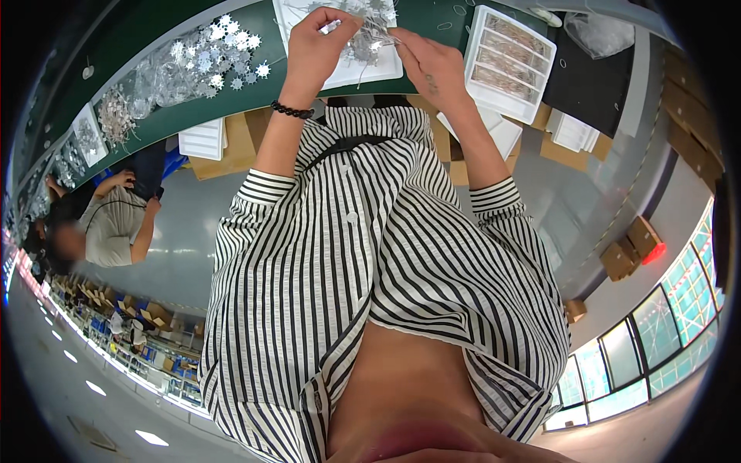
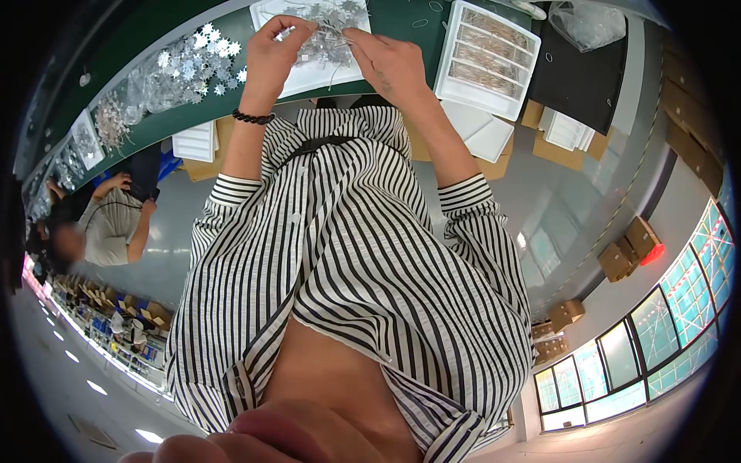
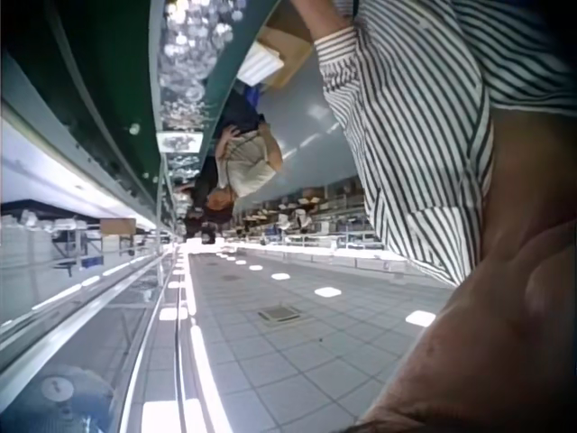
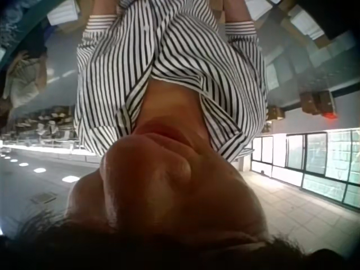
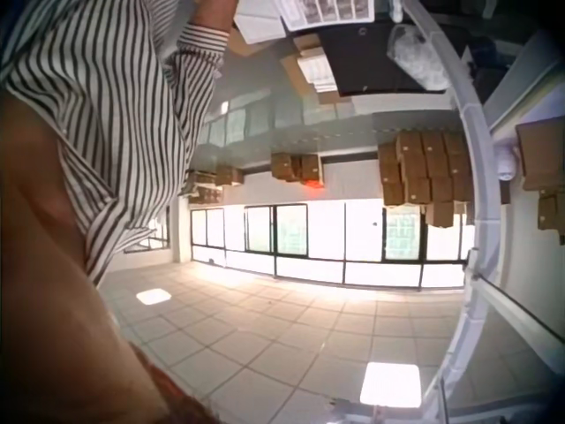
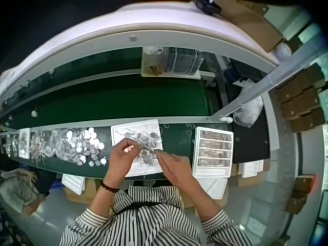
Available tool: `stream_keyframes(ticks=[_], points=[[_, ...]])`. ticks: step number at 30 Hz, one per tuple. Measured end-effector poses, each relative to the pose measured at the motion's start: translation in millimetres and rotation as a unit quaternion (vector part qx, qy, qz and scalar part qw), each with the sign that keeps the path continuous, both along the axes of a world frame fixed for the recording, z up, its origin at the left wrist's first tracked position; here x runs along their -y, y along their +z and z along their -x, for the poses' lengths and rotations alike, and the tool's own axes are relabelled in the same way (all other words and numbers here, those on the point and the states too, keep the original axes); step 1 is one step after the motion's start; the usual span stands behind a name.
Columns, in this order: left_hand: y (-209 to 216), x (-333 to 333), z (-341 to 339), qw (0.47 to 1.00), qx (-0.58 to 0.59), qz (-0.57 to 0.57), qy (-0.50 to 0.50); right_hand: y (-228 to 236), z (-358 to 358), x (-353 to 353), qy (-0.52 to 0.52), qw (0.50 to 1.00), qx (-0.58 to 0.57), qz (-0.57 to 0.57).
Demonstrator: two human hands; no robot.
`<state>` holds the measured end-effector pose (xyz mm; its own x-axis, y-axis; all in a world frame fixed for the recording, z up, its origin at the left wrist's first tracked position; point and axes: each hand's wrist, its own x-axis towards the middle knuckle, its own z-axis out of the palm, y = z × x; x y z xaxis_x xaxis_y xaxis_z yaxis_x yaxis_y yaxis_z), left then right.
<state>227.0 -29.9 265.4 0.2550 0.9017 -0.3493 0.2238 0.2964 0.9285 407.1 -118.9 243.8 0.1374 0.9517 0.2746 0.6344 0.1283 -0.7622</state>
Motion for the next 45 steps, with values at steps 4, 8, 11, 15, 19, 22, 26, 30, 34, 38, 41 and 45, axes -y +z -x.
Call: stream_keyframes(ticks=[4,8,11,15,19,22,26,30,34,38,41,45], points=[[8.0,0.0,-8.4,0.996,0.076,0.052,0.001,1.1,1.1,-1.7,-0.006,1.000,0.010,-0.002],[9.5,4.8,-7.7,0.960,0.217,0.165,0.063,5.5,12.6,-3.0,-0.022,0.999,-0.044,0.016],[7.3,10.6,0.7,0.943,0.269,0.190,0.045,11.5,22.2,-1.2,-0.058,0.987,-0.146,0.035],[-1.2,17.5,4.0,0.955,0.246,0.163,0.038,19.9,25.8,-3.5,-0.093,0.934,-0.322,0.122],[-8.9,26.9,1.9,0.967,0.212,0.130,0.052,24.0,28.2,-6.0,-0.113,0.834,-0.498,0.211],[-15.0,32.1,-0.5,0.958,0.234,0.135,0.093,23.2,29.7,-7.9,-0.122,0.739,-0.618,0.241],[-23.8,36.4,1.6,0.938,0.289,0.147,0.123,22.5,35.1,-9.8,-0.114,0.651,-0.714,0.229],[-30.3,35.8,7.0,0.912,0.340,0.156,0.167,24.5,49.1,-10.3,-0.089,0.575,-0.780,0.229],[-26.9,28.1,12.9,0.892,0.370,0.151,0.209,26.5,60.0,-10.1,-0.035,0.536,-0.809,0.236],[-15.8,19.1,16.2,0.890,0.366,0.140,0.233,29.5,59.6,-10.5,0.039,0.553,-0.792,0.257],[-10.6,15.5,16.3,0.878,0.397,0.172,0.204,32.9,55.4,-14.7,0.074,0.503,-0.822,0.257],[-8.2,16.2,20.4,0.827,0.464,0.246,0.198,37.8,53.5,-22.4,0.046,0.554,-0.789,0.261]])
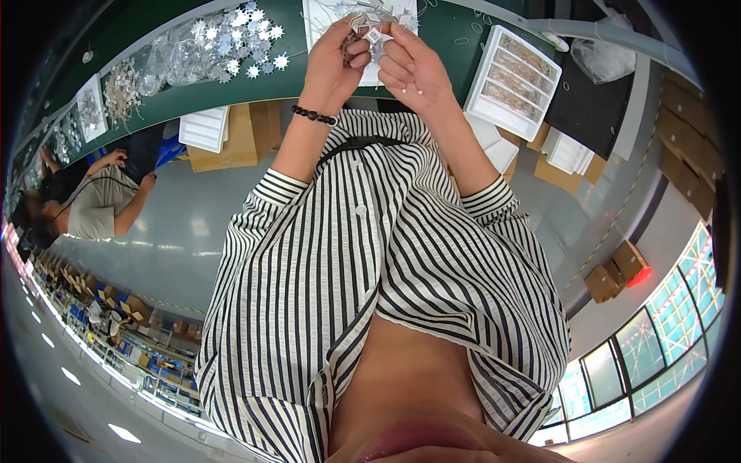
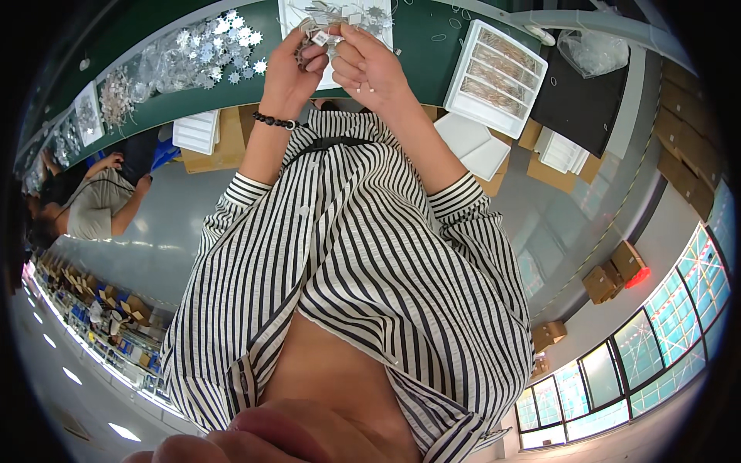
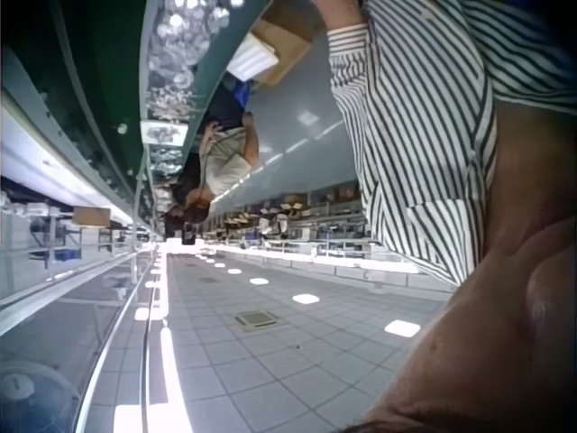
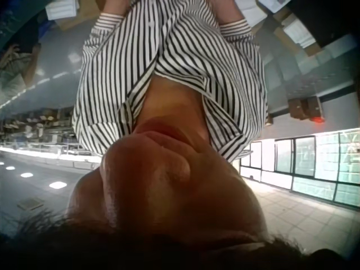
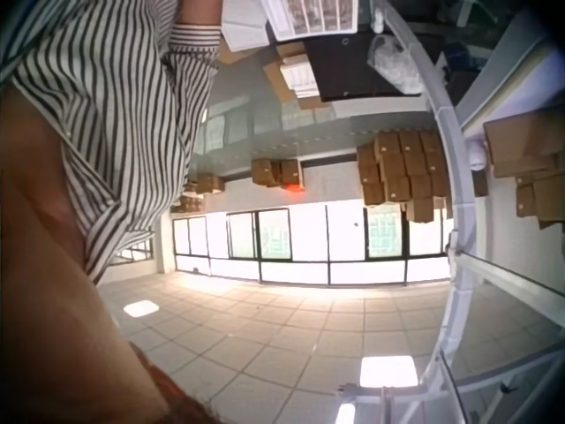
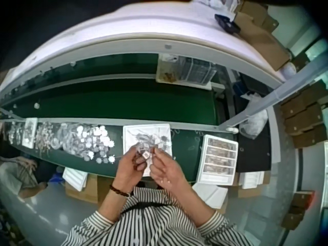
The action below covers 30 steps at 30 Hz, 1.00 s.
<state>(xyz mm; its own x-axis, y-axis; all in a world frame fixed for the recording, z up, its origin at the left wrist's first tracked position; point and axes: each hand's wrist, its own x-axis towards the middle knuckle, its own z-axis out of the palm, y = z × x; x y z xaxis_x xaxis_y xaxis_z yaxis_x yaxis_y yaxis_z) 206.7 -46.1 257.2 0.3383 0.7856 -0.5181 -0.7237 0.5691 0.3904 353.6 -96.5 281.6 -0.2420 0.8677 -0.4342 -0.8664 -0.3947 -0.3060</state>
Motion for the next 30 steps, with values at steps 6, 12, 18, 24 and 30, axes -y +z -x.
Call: stream_keyframes(ticks=[6,12,18,24,30], points=[[3.5,4.8,-0.9,0.984,-0.168,-0.047,0.017,-0.9,-2.1,-0.5,-0.022,0.974,0.223,0.015],[5.1,5.2,-11.7,0.991,-0.131,0.038,-0.009,-10.5,-1.7,2.4,-0.092,0.996,0.018,-0.011],[3.0,21.1,-18.1,0.988,-0.076,0.022,-0.130,-28.1,0.9,5.1,-0.151,0.979,-0.130,-0.034],[-4.4,29.0,-7.5,0.951,-0.217,0.028,-0.219,-45.0,-22.3,3.9,-0.141,0.955,-0.239,-0.104],[-16.5,31.1,7.3,0.950,-0.235,0.061,-0.196,-119.5,-84.5,19.1,-0.181,0.884,0.415,0.118]])
